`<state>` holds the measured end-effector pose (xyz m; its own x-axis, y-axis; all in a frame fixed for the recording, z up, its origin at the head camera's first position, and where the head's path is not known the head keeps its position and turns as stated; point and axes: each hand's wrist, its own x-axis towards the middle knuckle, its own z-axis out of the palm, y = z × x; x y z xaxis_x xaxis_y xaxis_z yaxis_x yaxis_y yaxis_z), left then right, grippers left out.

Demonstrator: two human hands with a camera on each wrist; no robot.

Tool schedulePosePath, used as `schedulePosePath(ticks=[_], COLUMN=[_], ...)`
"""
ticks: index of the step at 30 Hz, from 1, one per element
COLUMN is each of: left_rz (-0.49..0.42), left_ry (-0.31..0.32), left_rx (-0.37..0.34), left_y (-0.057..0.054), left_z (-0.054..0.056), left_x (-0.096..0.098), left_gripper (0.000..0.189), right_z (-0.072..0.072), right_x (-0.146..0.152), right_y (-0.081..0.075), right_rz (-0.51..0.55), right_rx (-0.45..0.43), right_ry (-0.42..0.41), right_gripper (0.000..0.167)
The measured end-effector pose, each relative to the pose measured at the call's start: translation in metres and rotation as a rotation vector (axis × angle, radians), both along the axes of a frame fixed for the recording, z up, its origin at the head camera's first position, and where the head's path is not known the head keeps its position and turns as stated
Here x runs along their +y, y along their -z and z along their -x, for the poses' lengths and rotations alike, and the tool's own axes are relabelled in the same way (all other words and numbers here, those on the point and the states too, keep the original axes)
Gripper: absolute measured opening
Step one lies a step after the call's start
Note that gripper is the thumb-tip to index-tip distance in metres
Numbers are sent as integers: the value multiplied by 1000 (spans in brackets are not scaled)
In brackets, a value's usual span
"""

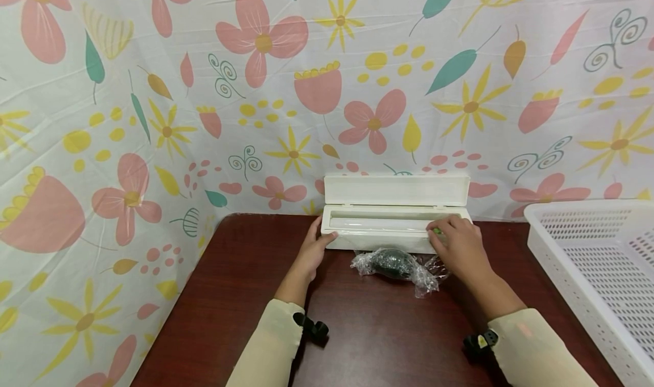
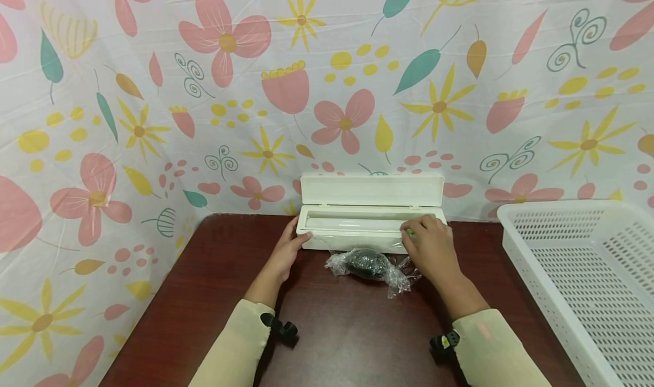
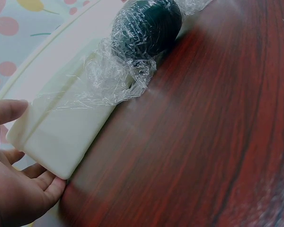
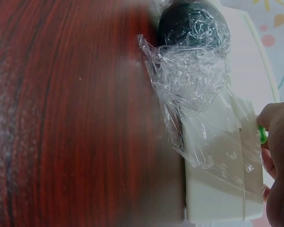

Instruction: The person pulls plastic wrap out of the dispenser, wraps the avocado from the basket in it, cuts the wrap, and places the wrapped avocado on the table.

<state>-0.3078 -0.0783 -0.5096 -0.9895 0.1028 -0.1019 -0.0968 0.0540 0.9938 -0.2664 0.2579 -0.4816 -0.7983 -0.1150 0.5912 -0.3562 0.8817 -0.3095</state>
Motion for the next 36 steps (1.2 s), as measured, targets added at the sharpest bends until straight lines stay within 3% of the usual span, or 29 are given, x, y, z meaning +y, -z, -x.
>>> schedulePosePath(ticks=[9,36], left_rz=[-4,12], left_ry=[22,-4], left_rx=[-6,1], left_y=[-1,0], left_z=[1,0], left_x=[0,0], left_gripper=[77,73], right_z=[-1,0], right_x=[1,7], right_y=[0,3], right_rz=[4,13], right_rx=[-6,-20], right_ry=[3,2], right_gripper=[9,9])
